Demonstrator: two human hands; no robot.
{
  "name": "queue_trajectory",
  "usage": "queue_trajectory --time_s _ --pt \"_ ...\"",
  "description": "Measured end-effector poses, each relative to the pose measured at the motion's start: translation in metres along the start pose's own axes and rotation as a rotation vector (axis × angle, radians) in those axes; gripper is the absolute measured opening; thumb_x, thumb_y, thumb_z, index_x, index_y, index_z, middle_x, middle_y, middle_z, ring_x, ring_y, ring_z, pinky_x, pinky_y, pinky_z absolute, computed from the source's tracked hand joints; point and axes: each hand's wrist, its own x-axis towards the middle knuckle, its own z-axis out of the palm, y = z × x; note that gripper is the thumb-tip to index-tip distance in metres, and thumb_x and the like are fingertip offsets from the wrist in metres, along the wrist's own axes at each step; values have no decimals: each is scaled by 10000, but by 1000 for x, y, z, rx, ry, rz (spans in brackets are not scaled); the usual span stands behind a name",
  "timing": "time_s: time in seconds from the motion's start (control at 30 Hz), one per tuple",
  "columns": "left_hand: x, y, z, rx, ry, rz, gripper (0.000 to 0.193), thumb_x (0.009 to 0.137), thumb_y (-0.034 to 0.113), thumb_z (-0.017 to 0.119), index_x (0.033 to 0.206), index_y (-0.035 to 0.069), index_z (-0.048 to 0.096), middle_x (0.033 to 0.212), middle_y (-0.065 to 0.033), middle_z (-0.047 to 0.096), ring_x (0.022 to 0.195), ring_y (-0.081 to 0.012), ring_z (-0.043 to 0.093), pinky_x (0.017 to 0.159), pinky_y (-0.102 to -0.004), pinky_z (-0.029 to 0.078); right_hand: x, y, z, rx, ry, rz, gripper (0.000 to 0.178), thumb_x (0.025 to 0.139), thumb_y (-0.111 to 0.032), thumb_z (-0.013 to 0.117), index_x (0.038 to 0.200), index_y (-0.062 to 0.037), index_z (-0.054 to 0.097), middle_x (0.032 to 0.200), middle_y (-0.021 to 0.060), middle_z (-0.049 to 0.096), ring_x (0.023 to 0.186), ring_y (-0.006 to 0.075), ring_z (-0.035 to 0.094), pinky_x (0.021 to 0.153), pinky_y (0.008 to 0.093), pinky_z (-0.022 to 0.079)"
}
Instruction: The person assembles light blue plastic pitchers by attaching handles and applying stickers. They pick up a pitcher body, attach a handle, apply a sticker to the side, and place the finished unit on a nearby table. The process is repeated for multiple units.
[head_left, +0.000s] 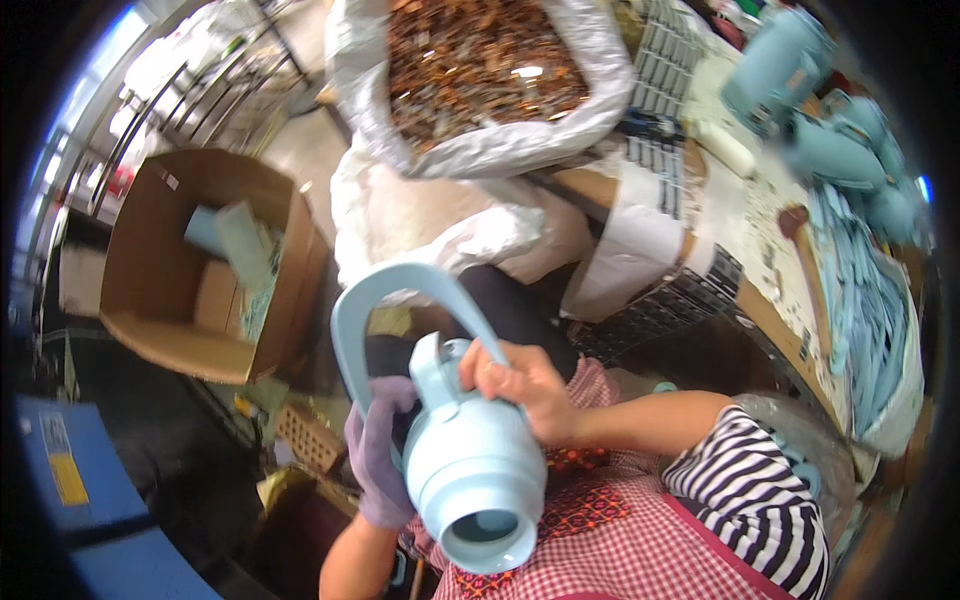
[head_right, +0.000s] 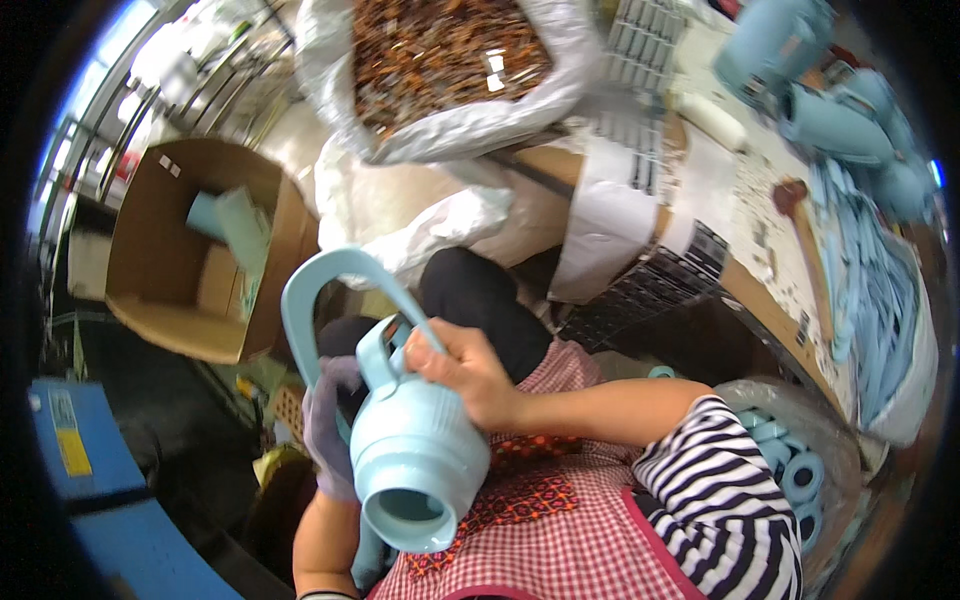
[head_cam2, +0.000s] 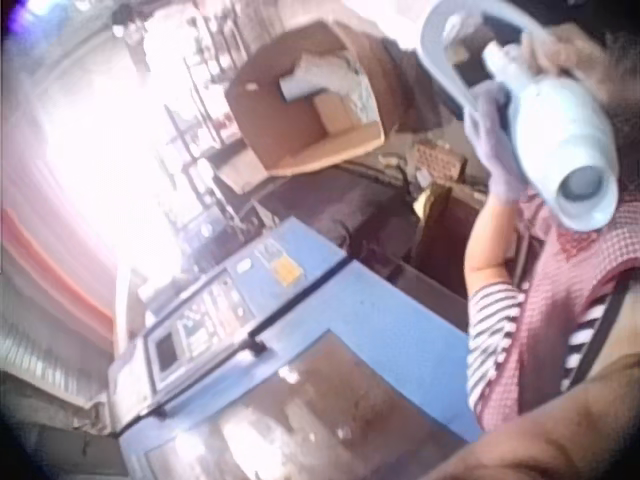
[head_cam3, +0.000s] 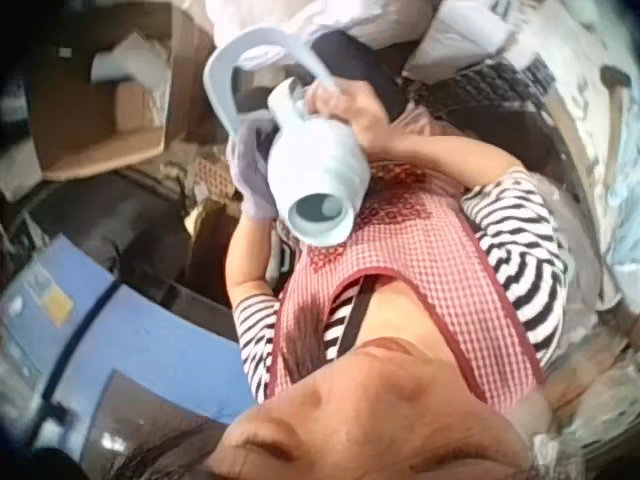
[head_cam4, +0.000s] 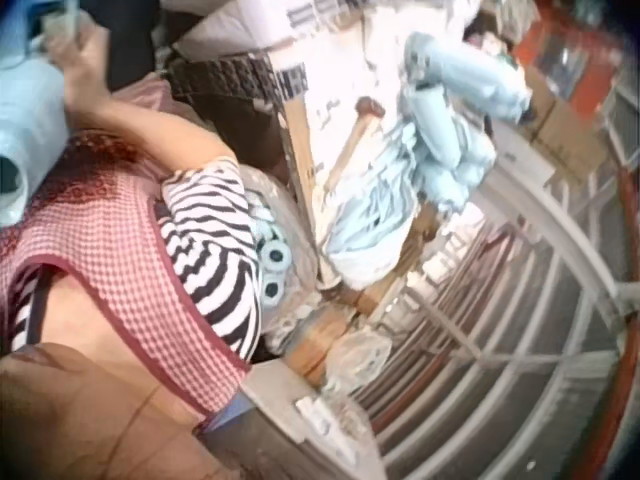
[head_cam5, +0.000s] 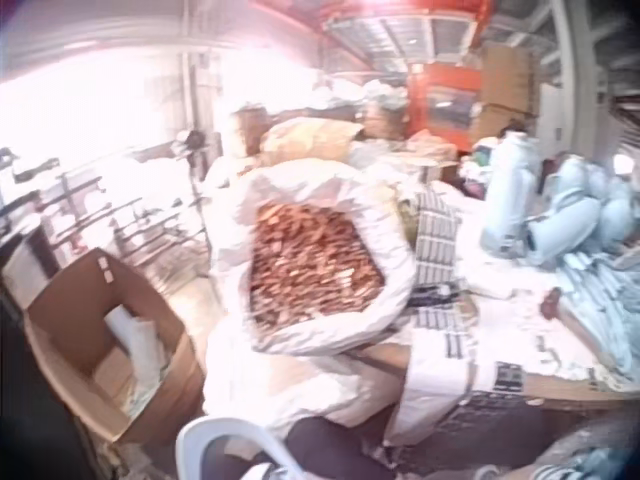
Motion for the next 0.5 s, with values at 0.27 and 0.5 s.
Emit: queue_trajectory --time_s 0.27,0.5 --pt "74 -1 -31 135 189 965 306 1021 292 535 1092 6 616 1173 -145 631 1024 -268 623 899 -378 499 111 38 -60 -243 -78 -553 686 990 -658 525 1216 -17 612 1186 59 613 1111 162 547 985 313 434" --pt "90 -74 -110 -151 59 -147 318 974 140 631 1250 -19 620 1334 -136 599 1154 -217 612 1029 -336 467 14 -110 -117 -62 -74 -200 285 880 -206 817 1045 -17 682 783 5 652 640 81 579 579 232 457"
